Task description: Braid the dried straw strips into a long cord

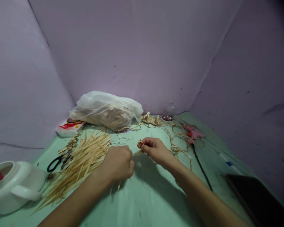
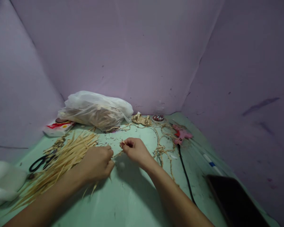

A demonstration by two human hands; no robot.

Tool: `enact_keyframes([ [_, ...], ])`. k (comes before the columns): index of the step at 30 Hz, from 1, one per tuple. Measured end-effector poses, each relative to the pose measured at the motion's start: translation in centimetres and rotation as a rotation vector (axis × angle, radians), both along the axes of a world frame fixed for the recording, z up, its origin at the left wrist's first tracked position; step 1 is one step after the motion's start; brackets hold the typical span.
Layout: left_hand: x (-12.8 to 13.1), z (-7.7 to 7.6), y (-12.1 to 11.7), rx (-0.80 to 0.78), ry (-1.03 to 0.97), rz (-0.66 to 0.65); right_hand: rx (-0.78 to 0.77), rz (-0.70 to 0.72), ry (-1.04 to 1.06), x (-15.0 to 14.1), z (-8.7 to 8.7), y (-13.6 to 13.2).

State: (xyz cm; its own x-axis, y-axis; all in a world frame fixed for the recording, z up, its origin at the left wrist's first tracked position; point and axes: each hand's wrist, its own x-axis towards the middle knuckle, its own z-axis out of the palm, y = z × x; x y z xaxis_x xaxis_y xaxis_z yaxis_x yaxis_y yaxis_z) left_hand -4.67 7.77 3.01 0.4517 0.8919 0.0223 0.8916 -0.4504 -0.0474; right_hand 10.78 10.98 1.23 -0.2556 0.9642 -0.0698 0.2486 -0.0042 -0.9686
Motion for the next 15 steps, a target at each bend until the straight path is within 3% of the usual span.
enact_keyframes([
  [6,-0.9,-0.1,0.9,0.037,-0.097,0.129,-0.225,0.163,0.148,-0.3,1.2,-1.2],
  [11,-1.2,-1.0,0.8,0.137,-0.16,-0.106,-0.482,0.266,0.137,-0.4,0.5,-1.4],
  [15,-1.5,-1.5,0.9,0.257,-0.273,-0.157,-0.5,0.27,0.137,-0.3,0.7,-1.4],
])
